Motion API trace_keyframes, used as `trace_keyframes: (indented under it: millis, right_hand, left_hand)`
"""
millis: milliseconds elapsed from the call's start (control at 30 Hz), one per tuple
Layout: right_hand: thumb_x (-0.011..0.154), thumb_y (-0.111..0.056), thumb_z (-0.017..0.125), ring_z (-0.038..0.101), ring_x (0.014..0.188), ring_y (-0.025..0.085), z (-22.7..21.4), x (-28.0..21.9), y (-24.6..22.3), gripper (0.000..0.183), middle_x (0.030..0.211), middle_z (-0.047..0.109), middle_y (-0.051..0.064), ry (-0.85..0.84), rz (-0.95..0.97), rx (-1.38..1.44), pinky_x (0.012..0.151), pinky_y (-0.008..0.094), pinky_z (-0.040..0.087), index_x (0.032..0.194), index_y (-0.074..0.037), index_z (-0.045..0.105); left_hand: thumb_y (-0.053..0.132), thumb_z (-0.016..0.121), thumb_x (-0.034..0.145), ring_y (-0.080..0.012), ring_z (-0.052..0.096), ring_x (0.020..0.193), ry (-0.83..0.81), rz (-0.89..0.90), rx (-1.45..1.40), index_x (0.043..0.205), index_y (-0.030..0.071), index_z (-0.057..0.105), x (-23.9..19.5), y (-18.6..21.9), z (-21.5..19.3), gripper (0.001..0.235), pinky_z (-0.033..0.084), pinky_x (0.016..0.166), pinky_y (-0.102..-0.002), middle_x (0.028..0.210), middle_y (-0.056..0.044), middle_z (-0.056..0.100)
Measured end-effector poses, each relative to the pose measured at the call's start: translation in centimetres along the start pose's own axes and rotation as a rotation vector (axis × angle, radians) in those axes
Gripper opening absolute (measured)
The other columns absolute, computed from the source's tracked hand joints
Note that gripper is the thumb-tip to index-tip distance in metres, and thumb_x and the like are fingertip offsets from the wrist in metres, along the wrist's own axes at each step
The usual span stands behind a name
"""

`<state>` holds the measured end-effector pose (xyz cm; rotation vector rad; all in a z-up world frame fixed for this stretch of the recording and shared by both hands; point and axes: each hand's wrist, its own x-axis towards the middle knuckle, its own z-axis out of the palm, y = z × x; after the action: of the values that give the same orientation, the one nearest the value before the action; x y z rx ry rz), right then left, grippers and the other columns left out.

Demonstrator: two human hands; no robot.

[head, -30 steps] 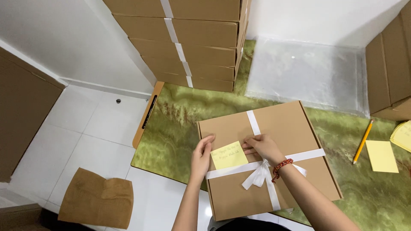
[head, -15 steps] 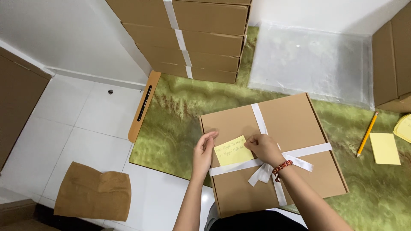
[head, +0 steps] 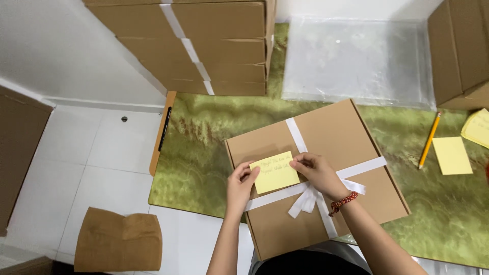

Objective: The person unpacks a checkered shirt from a cardboard box, removes it from a plastic bag, and hangs it on a green hanger on a clothing rack. They then close the box, tie it with a white ribbon, and place a sticky note on top. Later, they unpack a black garment from another box and hang it on a blue hanger.

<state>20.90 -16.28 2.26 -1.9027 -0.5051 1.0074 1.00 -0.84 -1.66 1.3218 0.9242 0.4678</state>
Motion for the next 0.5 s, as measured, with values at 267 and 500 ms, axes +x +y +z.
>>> trace_keyframes:
  millis: [267, 500]
  right_hand:
    - [0.097, -0.01, 0.078, 0.064, 0.079, 0.018, -8.4, -5.1, -0.7, 0.017, 0.086, 0.071, 0.011, 0.2, -0.024, 0.358, 0.067, 0.03, 0.057, 0.104, 0.005, 0.078]
    - [0.095, -0.01, 0.081, 0.065, 0.085, 0.019, -23.6, -10.4, 5.6, 0.015, 0.089, 0.078, 0.012, 0.435, -0.004, 0.342, 0.081, 0.035, 0.056, 0.103, 0.003, 0.083]
  left_hand:
    - [0.025, 0.078, 0.099, -0.0085, 0.07, 0.088, -0.15, -0.149, -0.068, 0.119, 0.015, 0.081, -2.0, 6.2, 10.1, 0.022, 0.059, 0.085, -0.029, 0.097, -0.003, 0.083]
    - [0.026, 0.074, 0.102, -0.0098, 0.061, 0.083, -0.382, -0.092, -0.013, 0.109, 0.01, 0.08, -4.3, 5.4, 25.5, 0.018, 0.054, 0.068, -0.022, 0.091, 0.0, 0.072]
